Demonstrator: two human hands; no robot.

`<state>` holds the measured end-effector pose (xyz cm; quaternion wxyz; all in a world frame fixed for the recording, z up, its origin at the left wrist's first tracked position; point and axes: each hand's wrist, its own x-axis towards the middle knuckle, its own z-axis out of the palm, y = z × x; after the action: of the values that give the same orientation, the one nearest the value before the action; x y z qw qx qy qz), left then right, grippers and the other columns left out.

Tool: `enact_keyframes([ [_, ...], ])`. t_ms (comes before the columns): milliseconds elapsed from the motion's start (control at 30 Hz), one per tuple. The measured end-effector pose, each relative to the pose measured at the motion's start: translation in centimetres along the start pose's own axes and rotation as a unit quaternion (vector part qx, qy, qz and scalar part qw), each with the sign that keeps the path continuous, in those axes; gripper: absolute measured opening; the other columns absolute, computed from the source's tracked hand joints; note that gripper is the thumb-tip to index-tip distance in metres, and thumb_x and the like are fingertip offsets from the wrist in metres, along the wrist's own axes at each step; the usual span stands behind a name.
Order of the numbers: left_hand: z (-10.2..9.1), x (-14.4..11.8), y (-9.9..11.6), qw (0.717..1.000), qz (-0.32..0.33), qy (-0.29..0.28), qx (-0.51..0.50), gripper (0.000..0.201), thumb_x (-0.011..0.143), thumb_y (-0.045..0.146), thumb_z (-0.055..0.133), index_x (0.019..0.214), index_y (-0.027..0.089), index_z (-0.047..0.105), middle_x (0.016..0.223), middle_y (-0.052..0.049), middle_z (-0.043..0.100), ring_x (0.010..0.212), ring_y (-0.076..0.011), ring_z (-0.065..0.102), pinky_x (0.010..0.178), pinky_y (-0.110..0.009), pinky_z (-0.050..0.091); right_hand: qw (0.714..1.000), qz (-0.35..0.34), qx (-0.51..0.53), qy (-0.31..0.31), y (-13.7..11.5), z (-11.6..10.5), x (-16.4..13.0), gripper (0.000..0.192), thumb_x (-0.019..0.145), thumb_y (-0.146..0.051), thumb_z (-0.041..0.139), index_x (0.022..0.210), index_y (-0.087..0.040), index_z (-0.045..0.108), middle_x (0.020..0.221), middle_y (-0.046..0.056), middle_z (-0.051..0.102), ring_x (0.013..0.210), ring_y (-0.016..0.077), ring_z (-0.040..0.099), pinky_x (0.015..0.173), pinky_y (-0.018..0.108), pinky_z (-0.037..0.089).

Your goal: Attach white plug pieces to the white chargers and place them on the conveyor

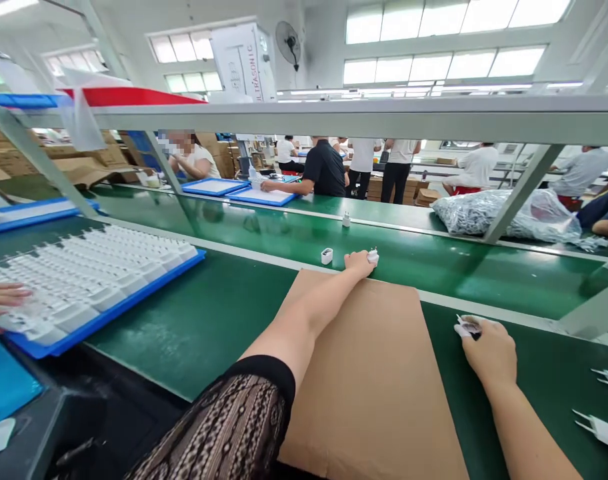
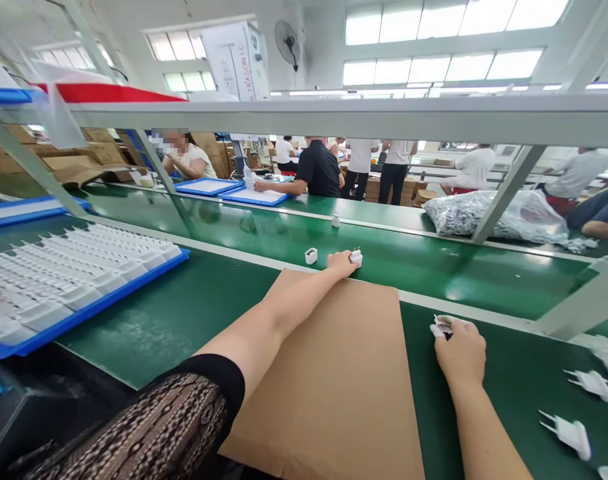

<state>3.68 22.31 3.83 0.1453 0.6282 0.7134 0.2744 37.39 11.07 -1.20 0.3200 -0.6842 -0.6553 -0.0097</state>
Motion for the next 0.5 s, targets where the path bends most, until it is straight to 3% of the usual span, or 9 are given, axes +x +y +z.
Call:
enact_keyframes([
  [67, -0.7, 0.2, -1.1, 0.999, 0.015, 0.033, 0.017, 0.065, 0.082, 0.049, 0.072, 0.139, 0.021, 0.058, 0.154, -0.017, 0.054, 0.149, -0.0378, 0.039, 0.124, -0.051, 0.024, 1.000, 0.022, 0.018, 0.003, -0.9, -0.5, -0.1, 0.050, 0.083, -0.053, 0.050, 0.109, -0.018, 0.075, 0.109, 0.020, 0.066, 0.100, 0.0394, 0.064, 0.082, 0.052, 0.052],
  [133, -2.1, 0.2, -2.7, 0.994, 0.009, 0.095, 0.046, 0.085, 0.083, 0.053, 0.070, 0.155, 0.018, 0.040, 0.172, -0.016, 0.027, 0.161, -0.0370, 0.012, 0.130, -0.049, 0.009, 0.998, 0.030, 0.058, 0.014, -1.9, -1.0, -0.1, 0.052, 0.079, -0.058, 0.055, 0.107, -0.018, 0.073, 0.108, 0.019, 0.067, 0.106, 0.0408, 0.064, 0.085, 0.053, 0.053],
  [200, -4.0, 0.3, -5.0, 0.984, -0.059, 0.149, 0.078, 0.097, 0.083, 0.051, 0.069, 0.161, 0.012, 0.026, 0.176, -0.018, 0.007, 0.163, -0.0368, -0.005, 0.131, -0.050, 0.002, 0.994, 0.024, 0.107, 0.021, -2.7, -1.2, -0.1, 0.051, 0.074, -0.056, 0.060, 0.107, -0.019, 0.070, 0.104, 0.018, 0.068, 0.111, 0.0415, 0.064, 0.091, 0.054, 0.054],
  [233, -5.0, 0.2, -6.3, 0.977, -0.108, 0.161, 0.087, 0.100, 0.083, 0.049, 0.070, 0.161, 0.010, 0.023, 0.176, -0.021, 0.004, 0.163, -0.0382, -0.007, 0.131, -0.051, 0.003, 0.992, 0.017, 0.126, 0.024, -3.1, -1.1, -0.1, 0.050, 0.071, -0.052, 0.061, 0.109, -0.021, 0.070, 0.102, 0.017, 0.069, 0.111, 0.0415, 0.064, 0.092, 0.055, 0.054],
  [267, -6.0, 0.1, -7.6, 0.970, -0.157, 0.163, 0.088, 0.099, 0.082, 0.046, 0.072, 0.160, 0.008, 0.023, 0.175, -0.025, 0.007, 0.162, -0.0405, -0.003, 0.130, -0.053, 0.008, 0.990, 0.010, 0.136, 0.029, -3.3, -1.0, -0.1, 0.048, 0.069, -0.048, 0.061, 0.109, -0.023, 0.069, 0.100, 0.016, 0.069, 0.110, 0.0416, 0.065, 0.094, 0.056, 0.054],
  [333, -7.5, -0.3, -10.0, 0.962, -0.220, 0.145, 0.073, 0.087, 0.084, 0.043, 0.072, 0.155, 0.008, 0.035, 0.167, -0.031, 0.027, 0.158, -0.0440, 0.020, 0.124, -0.053, 0.024, 0.990, -0.010, 0.134, 0.040, -3.6, -0.6, -0.2, 0.036, 0.066, -0.043, 0.057, 0.096, -0.028, 0.070, 0.094, 0.016, 0.066, 0.108, 0.0426, 0.064, 0.095, 0.058, 0.053],
  [400, -8.6, -1.0, -11.6, 0.963, -0.227, 0.132, 0.055, 0.063, 0.088, 0.039, 0.070, 0.141, 0.011, 0.051, 0.149, -0.029, 0.052, 0.143, -0.0414, 0.046, 0.114, -0.049, 0.038, 0.990, -0.038, 0.131, 0.040, -3.8, -0.3, -0.3, 0.023, 0.065, -0.043, 0.054, 0.079, -0.029, 0.067, 0.092, 0.018, 0.063, 0.110, 0.0441, 0.062, 0.097, 0.060, 0.052],
  [500, -9.8, -2.1, -12.0, 0.969, -0.203, 0.139, 0.040, 0.035, 0.096, 0.033, 0.062, 0.124, 0.014, 0.062, 0.133, -0.024, 0.063, 0.128, -0.0351, 0.058, 0.105, -0.043, 0.044, 0.986, -0.054, 0.158, 0.015, -3.6, -0.1, -0.3, 0.026, 0.064, -0.042, 0.052, 0.076, -0.027, 0.069, 0.097, 0.017, 0.063, 0.107, 0.0427, 0.064, 0.096, 0.060, 0.053],
])
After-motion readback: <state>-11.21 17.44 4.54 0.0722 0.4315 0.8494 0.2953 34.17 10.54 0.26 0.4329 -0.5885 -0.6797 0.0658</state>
